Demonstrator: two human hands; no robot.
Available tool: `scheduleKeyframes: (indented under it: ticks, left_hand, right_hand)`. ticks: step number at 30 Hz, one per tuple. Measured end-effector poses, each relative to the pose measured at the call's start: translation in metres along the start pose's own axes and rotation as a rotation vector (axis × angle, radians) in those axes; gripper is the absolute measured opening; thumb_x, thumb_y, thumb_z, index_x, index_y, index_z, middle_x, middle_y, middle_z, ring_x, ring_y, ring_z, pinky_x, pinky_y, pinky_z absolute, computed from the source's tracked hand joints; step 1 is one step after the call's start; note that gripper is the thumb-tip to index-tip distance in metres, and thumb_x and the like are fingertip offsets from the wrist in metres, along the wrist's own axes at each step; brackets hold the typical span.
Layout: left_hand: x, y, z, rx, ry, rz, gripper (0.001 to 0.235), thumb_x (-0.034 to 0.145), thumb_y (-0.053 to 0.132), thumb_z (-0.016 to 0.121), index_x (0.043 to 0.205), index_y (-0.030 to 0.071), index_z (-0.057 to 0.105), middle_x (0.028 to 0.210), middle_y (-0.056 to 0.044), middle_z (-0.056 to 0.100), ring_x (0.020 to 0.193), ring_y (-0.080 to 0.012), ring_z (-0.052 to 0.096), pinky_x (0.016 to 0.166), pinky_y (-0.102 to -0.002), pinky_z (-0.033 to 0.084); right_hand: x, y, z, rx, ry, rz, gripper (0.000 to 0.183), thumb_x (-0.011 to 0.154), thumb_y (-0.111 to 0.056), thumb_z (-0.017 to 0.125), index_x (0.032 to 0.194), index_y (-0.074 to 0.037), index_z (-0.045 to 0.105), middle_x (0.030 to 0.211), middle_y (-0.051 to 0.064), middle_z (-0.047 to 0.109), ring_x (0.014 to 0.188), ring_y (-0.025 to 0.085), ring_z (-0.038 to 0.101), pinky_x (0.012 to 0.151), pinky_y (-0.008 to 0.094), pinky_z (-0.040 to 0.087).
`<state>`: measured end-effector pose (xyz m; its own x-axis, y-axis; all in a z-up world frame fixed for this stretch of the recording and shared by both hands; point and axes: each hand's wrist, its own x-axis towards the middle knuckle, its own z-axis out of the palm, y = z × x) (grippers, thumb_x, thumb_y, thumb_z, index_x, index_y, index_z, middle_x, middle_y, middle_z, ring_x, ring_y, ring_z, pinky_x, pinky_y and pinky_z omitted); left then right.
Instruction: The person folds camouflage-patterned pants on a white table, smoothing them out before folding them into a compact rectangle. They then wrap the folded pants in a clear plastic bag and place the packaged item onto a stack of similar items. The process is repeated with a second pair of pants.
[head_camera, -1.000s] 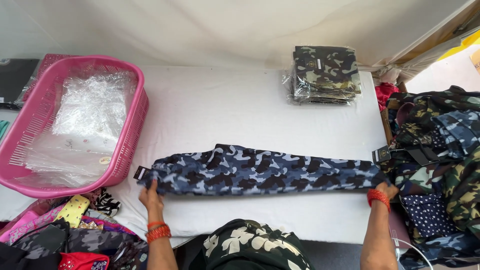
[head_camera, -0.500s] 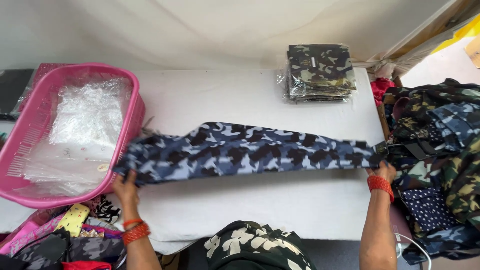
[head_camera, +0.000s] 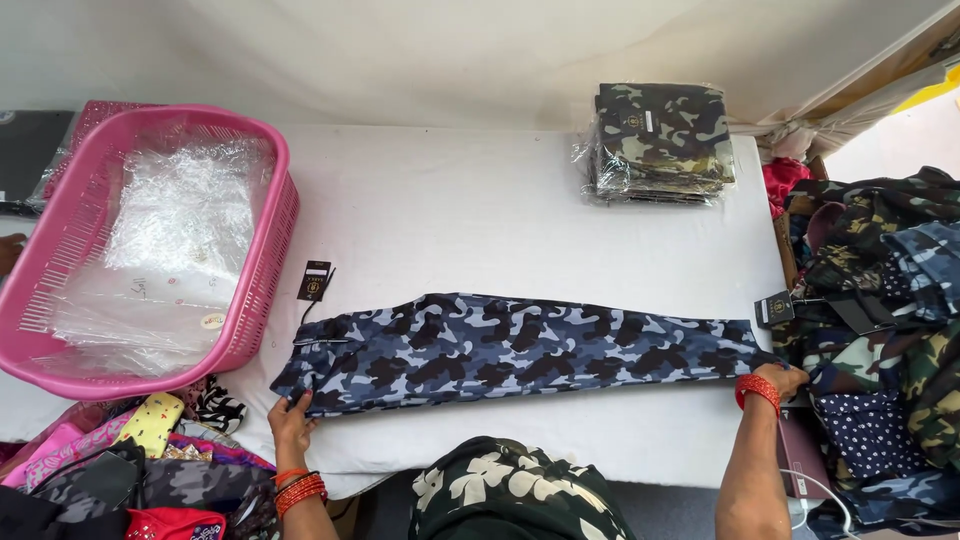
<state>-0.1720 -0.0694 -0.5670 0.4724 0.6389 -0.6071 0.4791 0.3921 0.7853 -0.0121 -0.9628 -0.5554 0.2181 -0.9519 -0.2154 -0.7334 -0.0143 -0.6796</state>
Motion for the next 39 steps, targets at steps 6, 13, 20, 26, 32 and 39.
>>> scheduleKeyframes:
  ticks: [6,13,20,26,32,39]
  left_hand:
    - [-0.06,0.017,0.037,0.619,0.512,0.321,0.08,0.065,-0.001,0.086,0.136,0.0,0.049,0.126,-0.027,0.049,0.111,-0.0455,0.048,0.088,-0.063,0.041]
    - [-0.108,0.062,0.158,0.875,0.052,1.249,0.048,0.081,-0.015,0.057,0.124,0.004,0.063,0.125,-0.015,0.065,0.125,-0.0315,0.057,0.115,-0.051,0.042]
    - [-0.097,0.068,0.294,1.145,-0.474,1.388,0.055,0.078,-0.011,0.06,0.129,0.009,0.066,0.119,-0.009,0.07,0.121,-0.027,0.058,0.101,-0.049,0.04]
    - [-0.065,0.053,0.329,1.842,-0.652,1.304,0.032,0.089,0.001,0.065,0.115,0.018,0.07,0.108,0.0,0.071,0.119,-0.023,0.057,0.103,-0.046,0.039]
    - [-0.059,0.069,0.325,1.93,-0.692,1.193,0.031,0.097,0.007,0.06,0.118,0.027,0.072,0.103,-0.002,0.072,0.113,-0.022,0.058,0.1,-0.048,0.039]
    - [-0.085,0.074,0.309,2.039,-1.002,1.613,0.021,0.096,0.022,0.06,0.105,0.028,0.077,0.112,0.007,0.067,0.12,-0.0191,0.051,0.101,-0.04,0.04]
  right_hand:
    - [-0.039,0.005,-0.009,0.035,0.013,-0.008,0.04,0.096,-0.001,0.055,0.133,0.002,0.041,0.133,0.029,0.052,0.122,0.04,0.058,0.109,0.046,0.047]
    - [-0.167,0.025,0.037,-0.323,-0.005,-0.943,0.068,0.099,-0.021,0.066,0.154,0.004,0.035,0.163,0.031,0.024,0.154,0.044,0.018,0.122,0.06,0.012]
    - [-0.274,0.057,0.047,-0.533,-0.3,-1.245,0.059,0.099,-0.046,0.042,0.151,-0.019,0.045,0.163,0.016,0.031,0.152,0.034,0.021,0.123,0.053,0.011]
    - [-0.278,0.053,0.04,-0.671,-0.306,-1.183,0.056,0.098,-0.048,0.039,0.151,-0.028,0.043,0.164,0.006,0.029,0.155,0.027,0.018,0.126,0.048,0.009]
    - [-0.279,0.054,0.043,-0.678,-0.313,-1.171,0.057,0.097,-0.048,0.039,0.151,-0.03,0.043,0.164,0.005,0.028,0.154,0.026,0.017,0.125,0.048,0.007]
    - [-0.277,0.059,0.045,-0.65,-0.31,-1.187,0.057,0.097,-0.047,0.04,0.151,-0.03,0.043,0.164,0.004,0.029,0.155,0.025,0.016,0.126,0.048,0.006]
